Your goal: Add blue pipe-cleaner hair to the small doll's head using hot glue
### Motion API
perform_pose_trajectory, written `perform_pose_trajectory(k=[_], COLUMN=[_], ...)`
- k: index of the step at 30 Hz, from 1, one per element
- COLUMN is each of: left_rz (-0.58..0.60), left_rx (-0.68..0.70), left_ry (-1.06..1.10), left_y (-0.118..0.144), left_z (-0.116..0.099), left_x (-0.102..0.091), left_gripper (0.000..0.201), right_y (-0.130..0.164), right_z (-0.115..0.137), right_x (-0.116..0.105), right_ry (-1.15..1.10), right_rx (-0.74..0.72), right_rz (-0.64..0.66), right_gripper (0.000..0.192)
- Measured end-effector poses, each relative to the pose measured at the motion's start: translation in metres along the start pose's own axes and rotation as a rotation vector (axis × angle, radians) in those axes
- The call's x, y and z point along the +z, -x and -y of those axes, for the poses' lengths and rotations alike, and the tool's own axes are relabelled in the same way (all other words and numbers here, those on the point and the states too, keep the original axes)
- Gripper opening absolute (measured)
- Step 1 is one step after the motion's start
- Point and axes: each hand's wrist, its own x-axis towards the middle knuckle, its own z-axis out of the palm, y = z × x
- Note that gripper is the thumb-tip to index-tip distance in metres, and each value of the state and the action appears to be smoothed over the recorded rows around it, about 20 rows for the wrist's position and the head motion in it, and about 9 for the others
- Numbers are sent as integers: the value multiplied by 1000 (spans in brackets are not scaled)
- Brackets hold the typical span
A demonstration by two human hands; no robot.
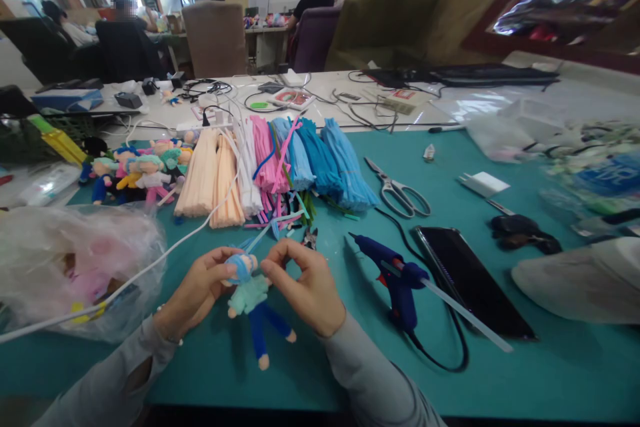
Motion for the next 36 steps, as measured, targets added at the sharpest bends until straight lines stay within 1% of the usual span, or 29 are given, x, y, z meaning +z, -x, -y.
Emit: perform_pose_trajectory(k=[3,9,15,23,30,33,36], left_rz=[25,56,72,100,75,54,66], left_rx=[-24,-44,-36,-3,54,53,63], left_ry=[24,23,-22,-75,-135,-174,-197], left_y=[0,-1,0,1,1,0,0], left_z=[1,2,3,4,6,7,7], left_x=[0,-2,-2,-1,-1,-2,-3], left_gripper=[25,25,29,31,32,32,33], right_y=[-1,1,1,0,1,1,0], right_z=[-3,-10,-13,-13,-15,-15,-14], right_x=[1,8,9,10,12,12,11], right_ry=[-2,35,63,-19,-36,-36,-37], right_rx=[31,24,29,49,94,110,121], right_rz=[-2,85,96,132,140,138,134], right_gripper=[16,6,6,7,12,11,11])
